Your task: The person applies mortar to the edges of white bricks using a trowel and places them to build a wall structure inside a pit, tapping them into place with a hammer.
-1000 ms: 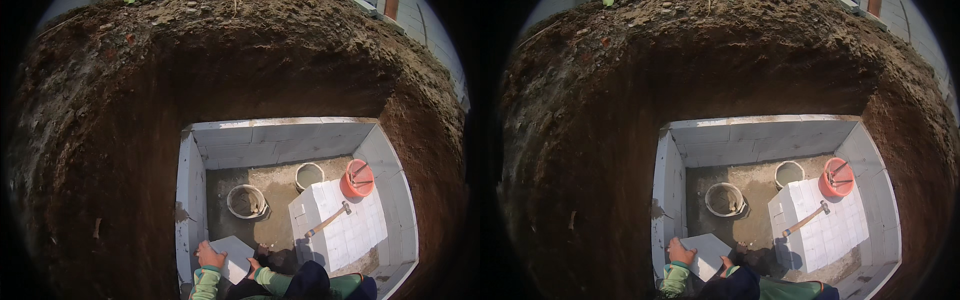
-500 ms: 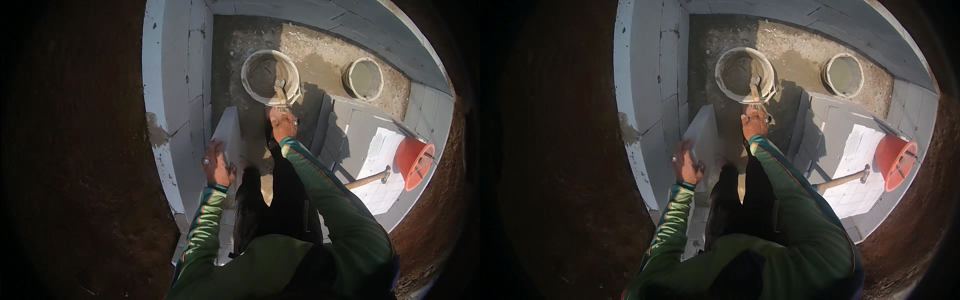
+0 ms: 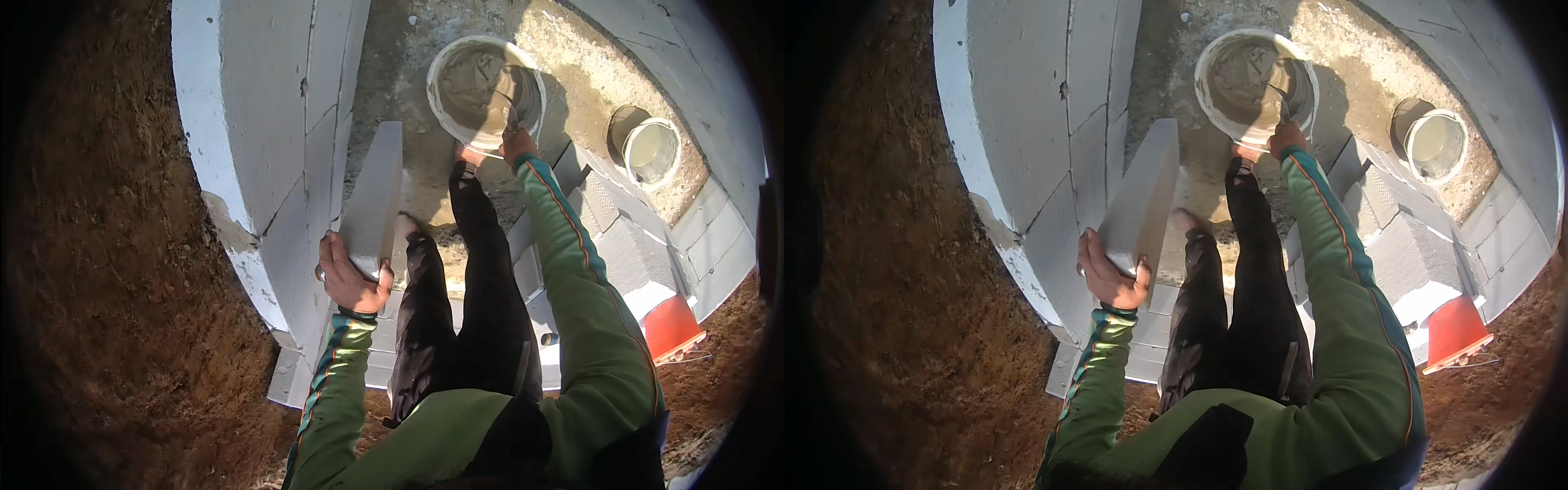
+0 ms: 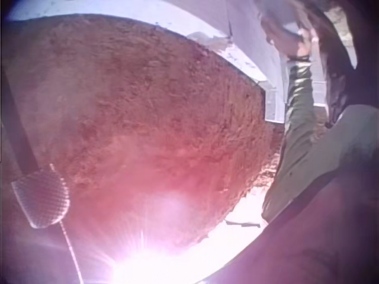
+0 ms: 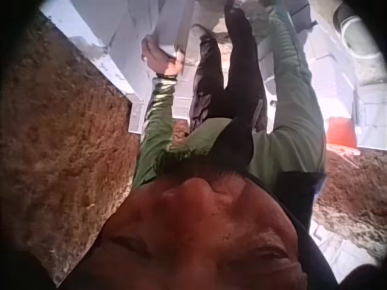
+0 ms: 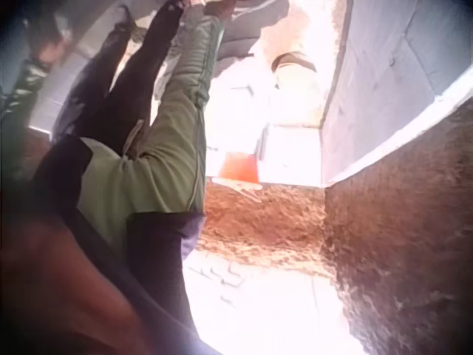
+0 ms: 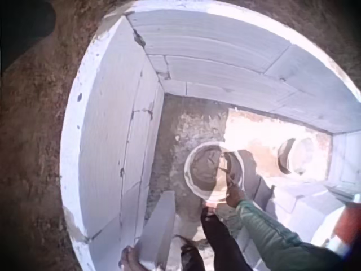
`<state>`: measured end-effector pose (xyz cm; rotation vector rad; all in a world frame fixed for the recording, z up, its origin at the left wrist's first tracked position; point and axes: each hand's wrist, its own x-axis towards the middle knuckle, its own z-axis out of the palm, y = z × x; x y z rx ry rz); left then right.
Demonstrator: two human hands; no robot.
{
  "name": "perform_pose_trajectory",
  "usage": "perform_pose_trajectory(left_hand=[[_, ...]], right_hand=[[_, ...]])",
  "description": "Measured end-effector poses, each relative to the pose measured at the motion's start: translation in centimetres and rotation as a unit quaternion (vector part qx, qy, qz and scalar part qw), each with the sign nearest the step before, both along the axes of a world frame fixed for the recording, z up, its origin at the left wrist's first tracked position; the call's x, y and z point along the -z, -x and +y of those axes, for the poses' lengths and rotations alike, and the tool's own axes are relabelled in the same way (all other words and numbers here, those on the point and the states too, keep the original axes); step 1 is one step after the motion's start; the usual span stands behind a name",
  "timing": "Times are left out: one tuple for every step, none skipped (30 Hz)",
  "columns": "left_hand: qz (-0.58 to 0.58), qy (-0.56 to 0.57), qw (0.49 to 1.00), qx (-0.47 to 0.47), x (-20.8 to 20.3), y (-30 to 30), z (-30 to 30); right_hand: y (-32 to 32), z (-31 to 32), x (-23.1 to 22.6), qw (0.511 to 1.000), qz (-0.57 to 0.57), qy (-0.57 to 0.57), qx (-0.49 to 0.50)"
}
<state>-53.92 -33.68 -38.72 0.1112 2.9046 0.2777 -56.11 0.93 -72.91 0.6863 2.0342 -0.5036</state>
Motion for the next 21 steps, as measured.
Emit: perform_pose_trajectory(left_hand=[[-0.011,-0.002,1.0,0.009,0.0,0.0,-0.1],[-0.013,-0.007,1.0,0.007,0.0,0.0,0.1],[-0.014,-0.013,1.0,0.007,0.3,0.1,0.0],[-0.016,-0.017,1.0,0.006,0.4,0.1,-0.2],[-0.016,-0.022,1.0,0.009,0.5,0.3,-0.1],[-0.015,-0.024,1.0,0.01,0.7,0.4,0.1],[-0.015,-0.03,0.999,0.013,1.0,0.6,0.2],[-0.015,-0.029,0.999,0.019,1.1,0.6,0.2],[-0.013,-0.028,0.999,0.023,1.1,0.7,0.1],[-0.012,-0.028,0.999,0.027,1.1,0.7,0.1],[-0.015,-0.041,0.999,0.019,1.3,0.9,-0.1],[-0.018,-0.031,0.999,0.014,1.0,0.6,-0.1],[-0.02,-0.022,1.0,0.011,0.8,0.5,0.0],[-0.017,-0.021,1.0,0.012,0.8,0.7,0.0],[-0.014,-0.033,0.999,0.014,1.0,1.3,0.1],[-0.014,-0.04,0.999,0.012,0.9,1.6,0.2],[-0.015,-0.046,0.999,0.007,0.8,1.6,0.2],[-0.018,-0.044,0.999,0.002,0.8,1.5,0.1],[-0.019,-0.041,0.999,-0.001,0.5,1.5,0.1],[-0.017,-0.041,0.999,-0.005,0.3,1.5,0.1],[-0.027,-0.043,0.999,-0.02,-0.2,1.3,0.0]], right_hand=[[0.4,0.6,-2.9,0.999,-0.01,-0.02,0.039],[1.1,1.0,-5.2,0.998,-0.004,-0.03,0.053],[1.6,1.0,-6.5,0.998,0.013,-0.03,0.05],[2.2,1.1,-5.9,0.997,0.04,-0.049,0.054],[3.2,1.1,-4.7,0.994,0.065,-0.067,0.062],[4.2,0.8,-3.1,0.99,0.091,-0.082,0.068],[5.3,0.4,-1.3,0.989,0.095,-0.083,0.077],[6.1,-0.5,0.2,0.989,0.096,-0.081,0.084],[6.3,-2.3,1.3,0.988,0.121,-0.052,0.08],[6.1,-4.3,2.2,0.986,0.147,-0.025,0.077],[6.7,-5.6,2.1,0.989,0.107,0.003,0.104],[7.6,-7.5,1.6,0.989,0.064,0.039,0.124],[8.2,-8.7,0.8,0.987,0.021,0.074,0.144],[7.6,-8.2,0.8,0.971,0.042,0.146,0.184],[5.1,-6.3,2.4,0.949,0.07,0.211,0.224],[2.6,-4.7,4.1,0.919,0.091,0.28,0.261],[1.6,-3.6,4.2,0.881,0.076,0.338,0.322],[0.6,-2.9,3.4,0.823,0.047,0.401,0.4],[-0.3,-2.3,2.6,0.741,0.016,0.47,0.479],[-1.3,-1.4,2.1,0.615,-0.033,0.546,0.569],[0.4,-2.6,-3.2,0.788,0.027,0.45,0.419]])
